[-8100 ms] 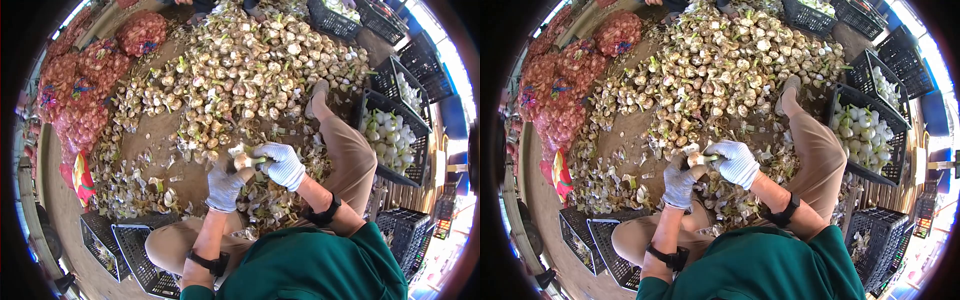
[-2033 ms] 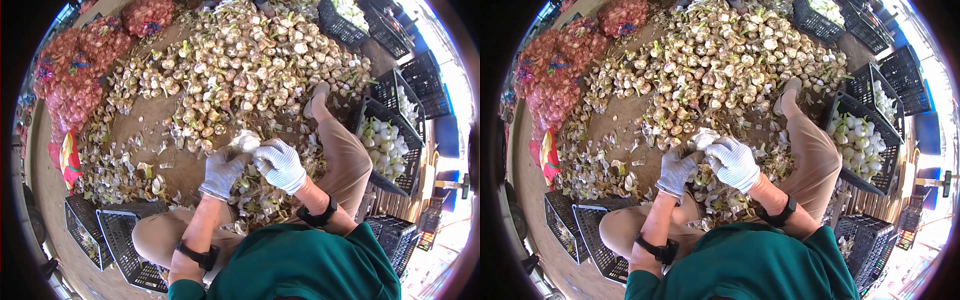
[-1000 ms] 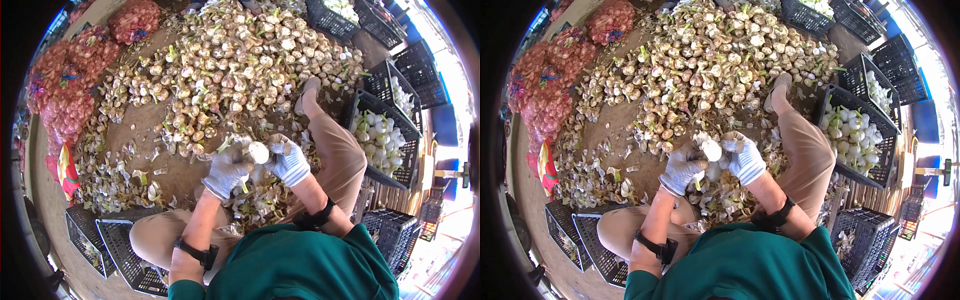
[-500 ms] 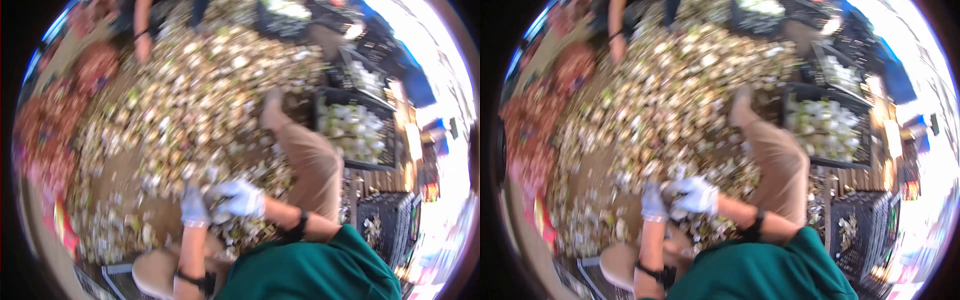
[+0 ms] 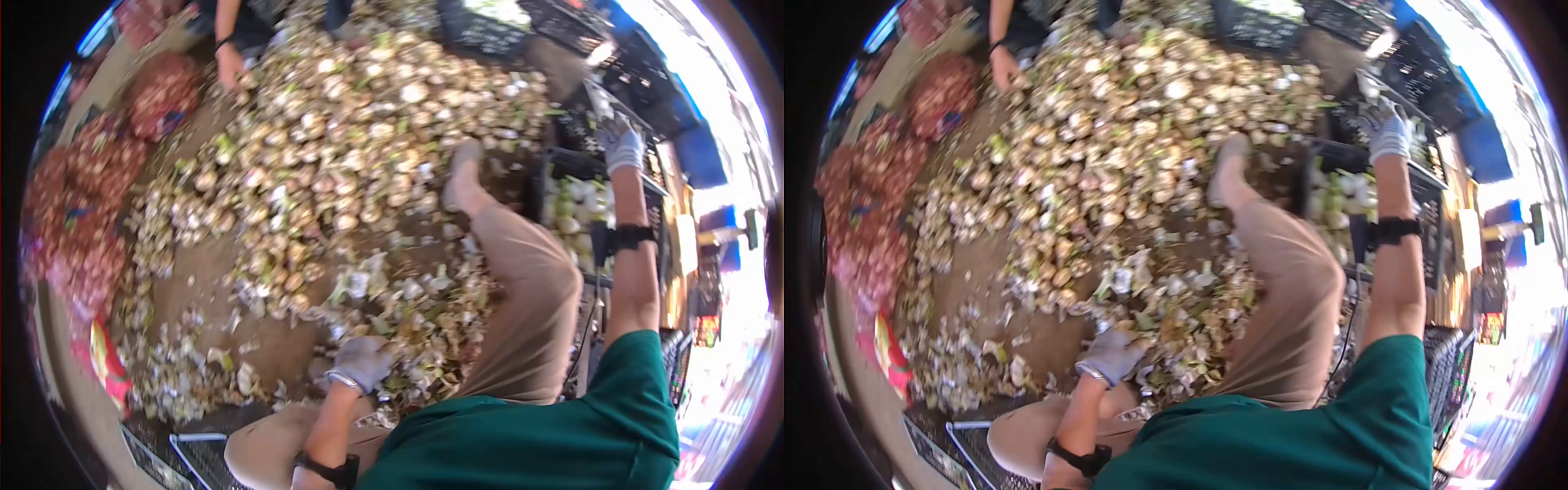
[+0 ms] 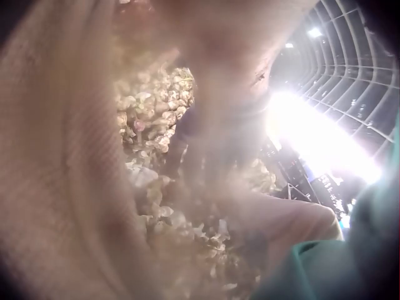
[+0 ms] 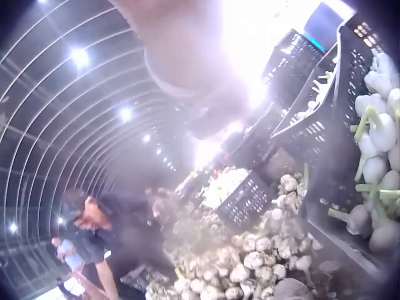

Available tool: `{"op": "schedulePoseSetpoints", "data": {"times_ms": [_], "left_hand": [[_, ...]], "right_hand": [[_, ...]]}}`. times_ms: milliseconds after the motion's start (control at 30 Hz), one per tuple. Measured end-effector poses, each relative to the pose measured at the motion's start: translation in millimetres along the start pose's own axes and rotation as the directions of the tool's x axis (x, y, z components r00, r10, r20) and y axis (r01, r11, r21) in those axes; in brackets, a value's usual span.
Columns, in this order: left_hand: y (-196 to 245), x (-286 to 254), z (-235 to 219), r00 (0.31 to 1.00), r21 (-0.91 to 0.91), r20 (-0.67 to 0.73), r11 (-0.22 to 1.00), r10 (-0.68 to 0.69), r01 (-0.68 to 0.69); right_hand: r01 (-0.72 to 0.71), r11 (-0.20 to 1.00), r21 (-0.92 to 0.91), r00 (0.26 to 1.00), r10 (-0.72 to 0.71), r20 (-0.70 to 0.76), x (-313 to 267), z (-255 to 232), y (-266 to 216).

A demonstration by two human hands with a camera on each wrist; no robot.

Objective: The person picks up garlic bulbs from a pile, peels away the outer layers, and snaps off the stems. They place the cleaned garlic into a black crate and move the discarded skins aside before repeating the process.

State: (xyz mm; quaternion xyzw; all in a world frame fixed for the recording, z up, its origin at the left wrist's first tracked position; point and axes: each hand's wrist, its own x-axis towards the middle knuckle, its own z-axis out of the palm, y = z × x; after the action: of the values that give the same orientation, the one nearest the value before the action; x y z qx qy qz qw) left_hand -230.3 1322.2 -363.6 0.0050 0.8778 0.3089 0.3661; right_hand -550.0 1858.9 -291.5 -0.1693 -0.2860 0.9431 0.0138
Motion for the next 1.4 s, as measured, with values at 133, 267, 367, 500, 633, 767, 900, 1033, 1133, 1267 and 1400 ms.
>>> {"op": "schedulePoseSetpoints", "data": {"times_ms": [133, 267, 367, 500, 633, 767, 900, 1033, 1133, 1267, 1400], "left_hand": [[23, -4, -31, 0.982, 0.086, 0.127, 0.988, -0.141, 0.131], [-2, -3, -18, 0.964, -0.058, -0.246, 0.991, 0.102, -0.119], [-8, -5, -24, 0.976, -0.137, -0.172, 0.978, 0.13, -0.155], [-28, -8, -20, 0.944, -0.131, -0.26, 0.961, 0.203, -0.243], [-35, -3, -25, 0.921, -0.239, -0.385, 0.958, 0.057, -0.159], [-40, -1, -36, 0.825, -0.41, -0.561, 0.888, -0.065, -0.209], [-44, 6, -26, 0.785, -0.739, -0.574, 0.559, -0.231, -0.376], [-35, -10, -33, 0.837, -0.834, -0.52, 0.313, -0.169, -0.455], [-14, -24, -42, 0.823, -0.785, -0.532, 0.478, -0.197, -0.393], [-19, -24, -29, 0.636, -0.304, -0.769, 0.834, 0.07, -0.46], [-13, -28, -31, 0.531, -0.03, -0.815, 0.9, 0.23, -0.435]], "right_hand": [[0.102, 0.45, -0.887, 0.965, 0.173, 0.199, -47, 83, 197], [0.469, -0.408, -0.783, 0.835, 0.494, 0.242, -76, 77, 418], [0.738, -0.585, -0.338, 0.645, 0.758, 0.096, -94, 84, 522], [0.785, -0.583, -0.21, 0.618, 0.757, 0.209, -81, 43, 571], [0.693, -0.557, -0.456, 0.704, 0.66, 0.262, -74, 49, 553], [-0.279, 0.176, -0.944, 0.777, 0.619, -0.114, -118, 81, 482], [-0.508, 0.583, -0.634, 0.715, 0.696, 0.068, -190, 95, 445], [-0.51, 0.619, -0.597, 0.731, 0.678, 0.08, -236, 106, 430], [-0.31, 0.66, -0.684, 0.843, 0.524, 0.123, -253, 112, 425], [-0.361, 0.724, -0.588, 0.84, 0.526, 0.132, -274, 118, 421], [-0.348, 0.728, -0.591, 0.834, 0.527, 0.159, -283, 123, 405]]}}
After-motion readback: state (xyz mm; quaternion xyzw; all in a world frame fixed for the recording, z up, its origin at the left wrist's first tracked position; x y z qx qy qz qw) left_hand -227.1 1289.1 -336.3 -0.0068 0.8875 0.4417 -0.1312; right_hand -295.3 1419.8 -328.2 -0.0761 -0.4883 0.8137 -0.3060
